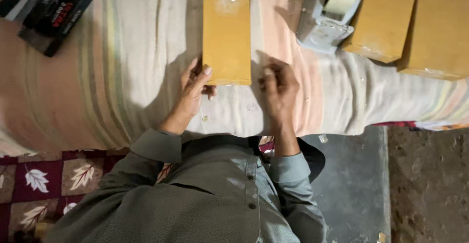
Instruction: The person packs smart watches into boxes. They place the watch, strap, and charging cable into a white tray, insert the tray into a black product box, and then place the product box into a brown shipping box. The person seals the shipping box with clear tape.
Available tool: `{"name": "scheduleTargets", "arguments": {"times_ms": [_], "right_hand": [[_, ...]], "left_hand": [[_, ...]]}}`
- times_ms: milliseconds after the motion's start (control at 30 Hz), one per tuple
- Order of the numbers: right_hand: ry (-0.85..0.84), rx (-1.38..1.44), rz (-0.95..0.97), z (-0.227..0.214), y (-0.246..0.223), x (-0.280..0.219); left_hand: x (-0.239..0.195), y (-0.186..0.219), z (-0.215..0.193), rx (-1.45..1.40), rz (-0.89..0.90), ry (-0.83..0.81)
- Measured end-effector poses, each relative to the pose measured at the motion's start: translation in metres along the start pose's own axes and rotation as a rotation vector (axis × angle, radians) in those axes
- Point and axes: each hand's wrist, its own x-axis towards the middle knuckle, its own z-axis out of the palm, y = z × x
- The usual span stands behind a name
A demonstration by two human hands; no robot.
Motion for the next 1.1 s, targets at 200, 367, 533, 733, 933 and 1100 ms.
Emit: {"name": "scheduleTargets", "arguments": {"times_ms": [200, 367, 533, 733, 933, 1100], "right_hand": [[-0.118, -0.056, -0.039, -0.006, -0.03, -0.001], [-0.225, 0.071, -0.049, 0.001, -0.007, -0.014], [0.102, 0.121, -0.146, -0.038, -0.003, -0.013], [0.431, -0.348, -0.542, -0.191, -0.056, 0.057], [0.326, -0.875, -0.433, -0.207, -0.055, 0.132], [0.459, -1.367, -0.692, -0.16, -0.03, 0.103]], "left_hand": [[-0.007, 0.009, 0.003, 0.058, 0.119, -0.134], [-0.017, 0.017, 0.009, 0.202, 0.22, -0.286], [-0.018, 0.011, 0.01, 0.218, 0.285, -0.504], [-0.017, 0.001, 0.008, 0.492, 0.377, -0.488], [-0.026, 0.008, 0.012, 0.445, 0.264, -0.433], [-0.006, 0.012, -0.016, 0.44, 0.584, -0.325]]}}
